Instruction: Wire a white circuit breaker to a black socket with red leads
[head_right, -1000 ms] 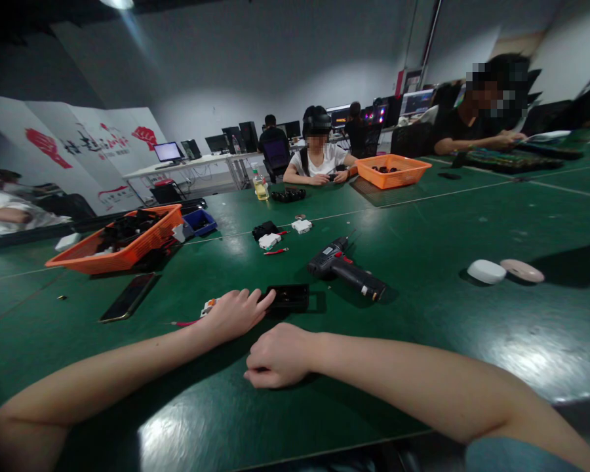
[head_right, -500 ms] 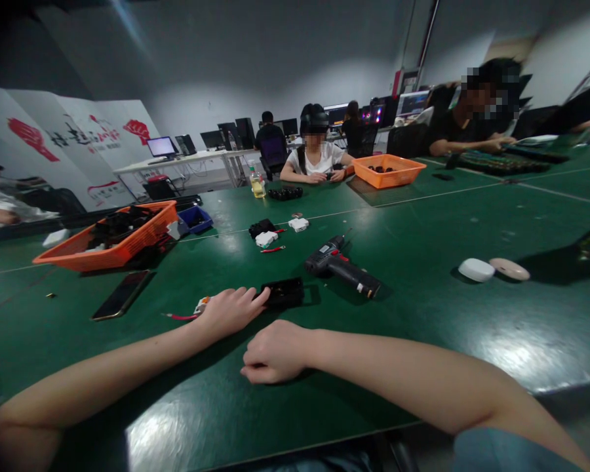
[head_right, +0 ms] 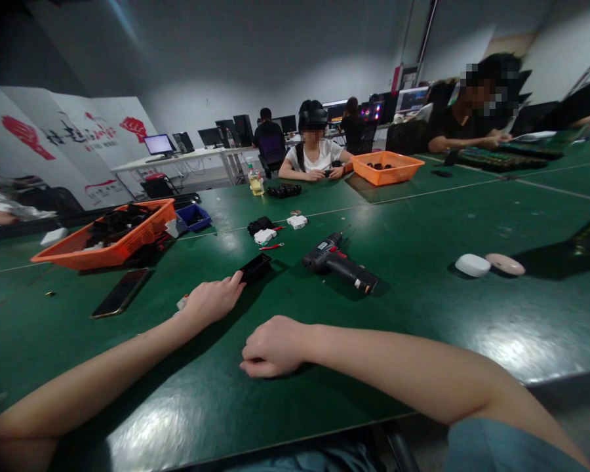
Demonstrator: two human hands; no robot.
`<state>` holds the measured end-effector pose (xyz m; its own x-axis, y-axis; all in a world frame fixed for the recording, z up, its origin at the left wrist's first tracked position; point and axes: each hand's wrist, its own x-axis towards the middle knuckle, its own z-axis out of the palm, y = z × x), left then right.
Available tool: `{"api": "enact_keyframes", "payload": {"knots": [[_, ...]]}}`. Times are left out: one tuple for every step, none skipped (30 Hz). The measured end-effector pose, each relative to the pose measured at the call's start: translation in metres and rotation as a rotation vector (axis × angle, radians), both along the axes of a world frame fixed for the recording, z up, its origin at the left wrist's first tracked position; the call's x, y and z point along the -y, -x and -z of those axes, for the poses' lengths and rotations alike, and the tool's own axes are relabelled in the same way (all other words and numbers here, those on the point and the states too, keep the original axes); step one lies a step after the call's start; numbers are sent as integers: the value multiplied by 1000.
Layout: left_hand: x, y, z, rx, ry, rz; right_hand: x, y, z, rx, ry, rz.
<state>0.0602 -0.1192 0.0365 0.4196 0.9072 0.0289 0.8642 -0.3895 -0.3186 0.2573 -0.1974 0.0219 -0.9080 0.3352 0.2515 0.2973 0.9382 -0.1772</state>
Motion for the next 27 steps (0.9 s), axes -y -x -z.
{"api": "enact_keyframes", "payload": {"knots": [[-4,3,0,3,-2,-28,0,0,0,2,2,-1],[-10,7,0,7,-9,-53,0,0,1,3,5,-4],[-15,12,0,13,-13,-75,-1,-1,1,2,6,-8],[-21,16,1,22,-18,-96,-1,-1,1,-1,8,-14],[-28,21,2,33,-25,-118,-1,-1,1,-6,10,-19],[-34,25,2,47,-25,-136,-1,-1,2,-11,10,-22],[-41,30,3,61,-23,-147,-2,-1,2,-16,10,-25],[-48,34,4,74,-31,-165,-2,-1,2,-17,11,-26],[-54,38,5,89,-25,-183,-2,-1,2,-15,13,-26],[-60,42,6,105,-17,-198,-1,-1,3,-9,14,-24],[-65,46,6,118,-13,-221,-1,-1,3,0,15,-21],[-70,49,7,128,-9,-245,-1,0,3,9,14,-17],[-75,52,7,135,-5,-268,-1,0,3,17,12,-12],[-79,54,7,143,-3,-287,-1,0,4,21,9,-8],[-83,56,6,151,2,-303,-1,0,4,23,8,-8],[-87,57,6,159,8,-317,-1,0,4,23,9,-10],[-91,58,5,169,16,-330,-1,0,4,20,9,-13],[-94,58,4,180,23,-340,-1,0,4,17,11,-15],[-97,58,4,190,24,-346,-1,0,4,13,13,-16],[-100,58,3,200,19,-349,-1,0,3,9,15,-16],[-103,57,3,210,10,-346,-2,0,3,4,17,-16],[-106,57,3,219,-2,-340,-2,0,3,1,19,-16],[-109,57,3,227,-13,-335,-2,0,3,-1,21,-16],[-112,57,4,236,-22,-333,-2,-1,3,-3,24,-17],[-116,57,5,245,-28,-332,-2,-1,3,-5,27,-19],[-119,58,6,257,-33,-334,-2,-1,3,-7,30,-19],[-123,58,7,271,-39,-336,-2,-1,3,-8,33,-19]]}}
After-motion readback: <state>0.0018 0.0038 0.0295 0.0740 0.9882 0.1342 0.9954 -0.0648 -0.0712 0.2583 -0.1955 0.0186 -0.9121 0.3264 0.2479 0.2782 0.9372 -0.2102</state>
